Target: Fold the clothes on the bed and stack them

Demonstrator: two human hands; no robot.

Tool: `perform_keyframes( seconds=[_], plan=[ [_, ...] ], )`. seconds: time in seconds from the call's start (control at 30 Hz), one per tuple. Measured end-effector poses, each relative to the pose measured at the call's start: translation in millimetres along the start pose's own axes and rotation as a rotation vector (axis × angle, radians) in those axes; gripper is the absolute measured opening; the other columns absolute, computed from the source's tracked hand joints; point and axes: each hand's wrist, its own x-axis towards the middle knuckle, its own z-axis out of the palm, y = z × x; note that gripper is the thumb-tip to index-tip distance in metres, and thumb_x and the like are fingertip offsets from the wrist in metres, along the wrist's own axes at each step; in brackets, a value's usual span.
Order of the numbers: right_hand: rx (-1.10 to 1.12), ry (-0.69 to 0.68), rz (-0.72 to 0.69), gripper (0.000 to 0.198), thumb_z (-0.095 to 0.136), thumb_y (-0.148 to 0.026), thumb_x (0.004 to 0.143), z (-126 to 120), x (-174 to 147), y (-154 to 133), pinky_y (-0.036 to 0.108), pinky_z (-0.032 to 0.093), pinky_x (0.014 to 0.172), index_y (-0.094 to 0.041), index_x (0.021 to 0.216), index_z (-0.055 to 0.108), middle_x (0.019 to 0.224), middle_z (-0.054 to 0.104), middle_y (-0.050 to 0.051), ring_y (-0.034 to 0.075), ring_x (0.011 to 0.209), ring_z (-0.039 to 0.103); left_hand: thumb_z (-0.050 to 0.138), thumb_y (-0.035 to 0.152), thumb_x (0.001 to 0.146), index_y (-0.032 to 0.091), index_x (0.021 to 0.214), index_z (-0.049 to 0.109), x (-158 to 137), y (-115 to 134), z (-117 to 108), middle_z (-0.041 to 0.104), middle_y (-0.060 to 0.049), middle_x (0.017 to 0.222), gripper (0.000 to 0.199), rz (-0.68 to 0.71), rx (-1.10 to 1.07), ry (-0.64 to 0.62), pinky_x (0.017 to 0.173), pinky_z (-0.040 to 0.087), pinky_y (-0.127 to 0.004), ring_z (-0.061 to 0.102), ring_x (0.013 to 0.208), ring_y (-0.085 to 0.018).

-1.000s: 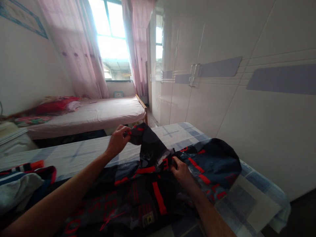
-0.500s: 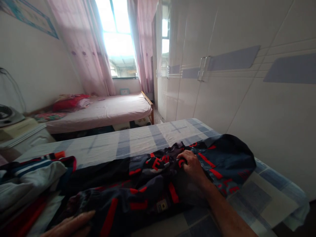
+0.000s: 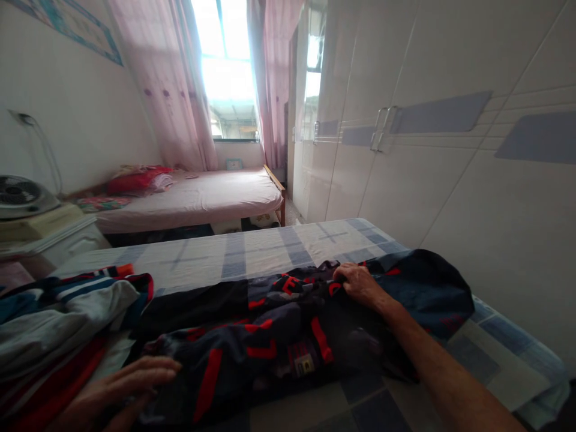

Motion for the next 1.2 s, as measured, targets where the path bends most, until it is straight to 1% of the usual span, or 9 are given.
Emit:
perform_keyframes(
  seconds=[0.2,0.37,0.47,0.63,0.73,0.87,1.0,1.13,1.2],
  plan=[
    [-0.016,0.086,0.398,0.039,0.042,-0.038,0.085,2,21,12,0.032,0.043,0.085,-0.016,0.11,0.063,0.118,0.064,0.012,0.024,0.105,0.059,0.044,0.045,0.088,0.024,0.122,0.055,25,-50,-9,0.055,-0.007,0.131,0.042,-0.328,0.263,0.228,0.1,0.044,-0.042,0.054,0.119,-0.026],
    [-0.013,0.066,0.387,0.023,0.057,-0.038,0.077,9,48,16,0.028,0.044,0.073,-0.021,0.085,0.069,0.092,0.072,0.007,0.022,0.088,0.064,0.041,0.048,0.088,0.021,0.132,0.051,25,-76,29,0.04,-0.012,0.146,0.053,-0.305,0.414,0.072,0.107,0.033,-0.052,0.034,0.135,-0.031],
    [-0.001,0.156,0.412,0.027,0.046,-0.036,0.084,14,59,22,0.025,0.043,0.07,-0.023,0.092,0.068,0.093,0.071,0.004,0.018,0.085,0.064,0.039,0.046,0.089,0.023,0.136,0.046,16,-80,49,0.037,-0.013,0.147,0.054,-0.378,0.455,-0.084,0.105,0.03,-0.057,0.03,0.137,-0.033],
    [-0.013,0.216,0.492,0.02,0.053,-0.034,0.078,36,61,27,0.029,0.045,0.07,-0.021,0.079,0.068,0.08,0.07,0.006,0.021,0.08,0.063,0.036,0.048,0.089,0.021,0.141,0.039,8,-82,56,0.03,-0.013,0.15,0.058,-0.514,0.424,-0.185,0.105,0.03,-0.056,0.027,0.138,-0.033],
    [-0.013,0.268,0.46,0.025,0.049,-0.025,0.078,36,53,24,0.035,0.046,0.08,-0.017,0.093,0.068,0.098,0.068,0.011,0.023,0.092,0.061,0.035,0.048,0.089,0.019,0.14,0.04,9,-83,54,0.03,-0.014,0.15,0.059,-0.525,0.411,-0.198,0.107,0.027,-0.056,0.025,0.138,-0.034],
    [0.046,0.272,0.242,0.043,0.044,-0.008,0.068,19,30,18,0.035,0.04,0.096,-0.02,0.102,0.066,0.115,0.063,0.007,0.022,0.11,0.054,0.033,0.051,0.089,0.015,0.131,0.052,13,-74,41,0.04,-0.015,0.145,0.059,-0.531,0.308,-0.105,0.108,0.027,-0.056,0.031,0.136,-0.034],
    [0.216,0.217,0.006,0.05,0.042,-0.006,0.058,19,6,16,0.037,0.035,0.104,-0.022,0.098,0.068,0.118,0.061,0.005,0.02,0.116,0.052,0.041,0.052,0.087,0.024,0.122,0.058,20,-43,23,0.051,-0.007,0.138,0.049,-0.464,0.169,0.055,0.107,0.035,-0.049,0.042,0.13,-0.027],
    [0.266,0.273,0.037,0.042,0.047,-0.01,0.062,36,-4,17,0.041,0.035,0.105,-0.024,0.096,0.068,0.12,0.059,0.005,0.022,0.118,0.05,0.05,0.05,0.083,0.027,0.127,0.054,39,-9,24,0.059,-0.005,0.128,0.05,-0.466,-0.025,-0.074,0.098,0.047,-0.038,0.056,0.117,-0.023],
    [0.281,0.303,0.038,0.032,0.049,-0.013,0.065,42,-4,17,0.042,0.036,0.103,-0.023,0.089,0.067,0.118,0.06,0.006,0.023,0.116,0.051,0.057,0.045,0.078,0.022,0.127,0.054,50,2,28,0.067,-0.007,0.11,0.054,-0.495,-0.051,-0.151,0.087,0.053,-0.036,0.064,0.1,-0.023]
  ],
)
